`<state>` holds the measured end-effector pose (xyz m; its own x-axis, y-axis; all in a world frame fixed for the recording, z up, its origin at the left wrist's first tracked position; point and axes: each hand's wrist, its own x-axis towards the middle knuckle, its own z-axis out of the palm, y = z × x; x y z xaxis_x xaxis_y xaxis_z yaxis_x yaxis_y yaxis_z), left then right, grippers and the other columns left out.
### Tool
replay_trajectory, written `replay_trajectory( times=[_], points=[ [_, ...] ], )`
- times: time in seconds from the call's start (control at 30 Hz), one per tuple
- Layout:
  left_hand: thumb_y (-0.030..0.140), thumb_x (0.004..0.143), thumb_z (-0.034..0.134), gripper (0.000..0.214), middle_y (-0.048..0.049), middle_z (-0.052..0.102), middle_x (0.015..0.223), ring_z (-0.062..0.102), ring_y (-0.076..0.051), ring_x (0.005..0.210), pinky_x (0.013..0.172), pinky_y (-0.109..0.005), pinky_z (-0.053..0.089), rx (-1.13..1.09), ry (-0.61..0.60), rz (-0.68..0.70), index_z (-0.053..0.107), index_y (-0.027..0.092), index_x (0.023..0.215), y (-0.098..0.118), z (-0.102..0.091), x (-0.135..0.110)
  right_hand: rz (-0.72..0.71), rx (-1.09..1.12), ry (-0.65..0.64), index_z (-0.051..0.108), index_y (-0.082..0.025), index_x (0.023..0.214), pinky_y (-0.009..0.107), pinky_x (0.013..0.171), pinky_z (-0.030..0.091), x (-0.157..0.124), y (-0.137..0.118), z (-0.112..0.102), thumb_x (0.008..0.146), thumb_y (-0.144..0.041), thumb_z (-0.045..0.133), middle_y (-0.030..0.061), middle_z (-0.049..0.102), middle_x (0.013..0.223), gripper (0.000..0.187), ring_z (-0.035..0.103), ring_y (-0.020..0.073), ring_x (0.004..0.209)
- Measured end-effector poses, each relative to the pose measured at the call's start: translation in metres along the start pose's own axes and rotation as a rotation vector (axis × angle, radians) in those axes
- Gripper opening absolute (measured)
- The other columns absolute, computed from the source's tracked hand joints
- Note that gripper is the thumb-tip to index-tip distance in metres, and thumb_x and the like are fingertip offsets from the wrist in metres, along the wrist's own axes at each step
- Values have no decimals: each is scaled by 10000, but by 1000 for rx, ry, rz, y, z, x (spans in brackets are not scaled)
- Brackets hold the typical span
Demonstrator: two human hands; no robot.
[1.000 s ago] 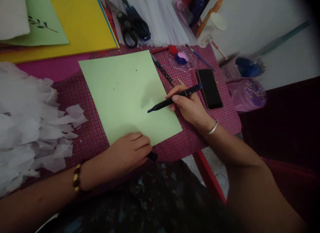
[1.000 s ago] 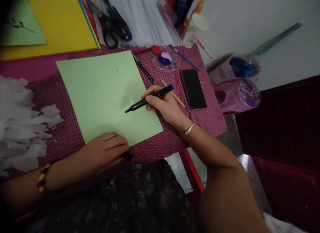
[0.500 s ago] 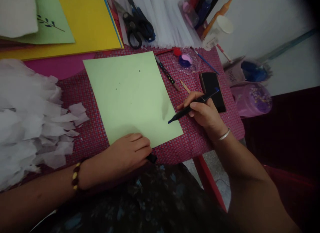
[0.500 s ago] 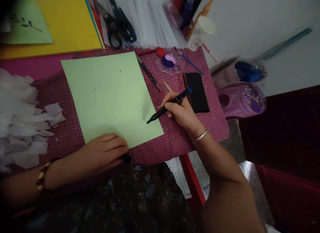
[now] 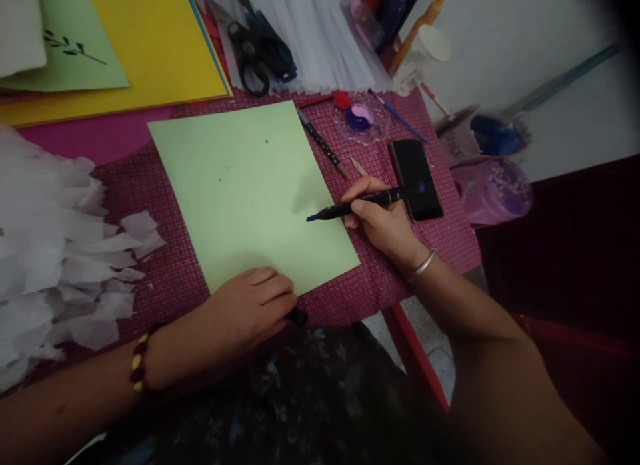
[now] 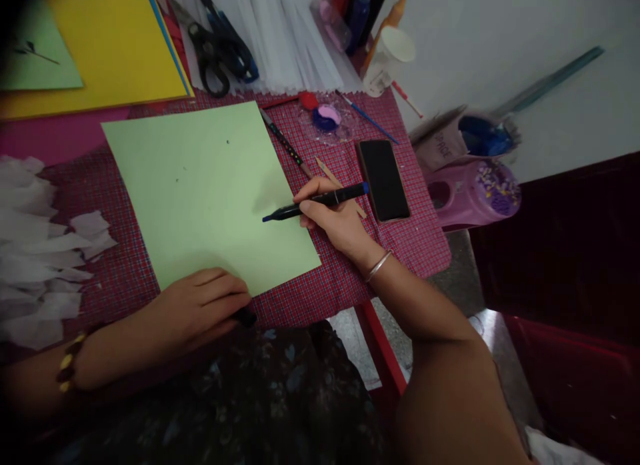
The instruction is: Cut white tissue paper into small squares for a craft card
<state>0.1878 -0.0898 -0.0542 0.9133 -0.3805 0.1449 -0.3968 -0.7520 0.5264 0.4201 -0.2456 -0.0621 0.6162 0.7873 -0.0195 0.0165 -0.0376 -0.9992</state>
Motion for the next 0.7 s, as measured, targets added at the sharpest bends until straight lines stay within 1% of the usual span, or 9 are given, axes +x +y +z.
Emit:
replay_trajectory(
  times=[0.07,0.17,0.3,0.43,0.6,0.7],
  points=[
    [163,965,521,127,-58,656,950,561,-186,852,796,-320,462,8,-4,-1,636,169,1018,-1,2,-1,-12,-36,-17,648,-216,858,267,527,416,-2,-1,1,820,-237,668,-52,607,629,48,539,112,546],
    [162,967,516,132,-57,658,952,560,-189,865,812,-326,463,33,-8,14,640,175,1011,-2,6,-3,-11,-136,-57,629,-217,843,270,544,409,-3,-5,2,774,-210,665,-42,607,690,79,542,118,599],
    [173,972,506,139,-55,655,955,563,-188,877,820,-325,468,34,-10,14,639,181,1012,-2,7,-4,-28,-206,-57,614,-216,823,278,541,386,-3,-9,6,770,-205,647,-43,578,683,64,516,122,605],
    [187,984,480,152,-49,647,930,560,-179,844,799,-313,475,9,-1,-13,631,181,1002,0,4,-2,-63,-230,-78,614,-220,827,290,579,397,0,-12,10,782,-210,656,-31,594,723,62,538,134,654],
    [208,978,509,123,-55,650,936,565,-188,848,793,-318,482,-12,7,-18,622,178,1018,0,3,-1,-29,-209,-126,627,-231,848,314,615,426,3,-12,14,788,-284,702,-6,639,766,110,591,170,720],
    [205,972,522,113,-55,651,936,567,-185,842,786,-315,481,-20,16,-15,619,181,1024,-1,3,-1,-40,-200,-130,637,-228,858,316,619,433,3,-11,14,794,-306,719,-1,655,771,130,600,172,727]
  ],
)
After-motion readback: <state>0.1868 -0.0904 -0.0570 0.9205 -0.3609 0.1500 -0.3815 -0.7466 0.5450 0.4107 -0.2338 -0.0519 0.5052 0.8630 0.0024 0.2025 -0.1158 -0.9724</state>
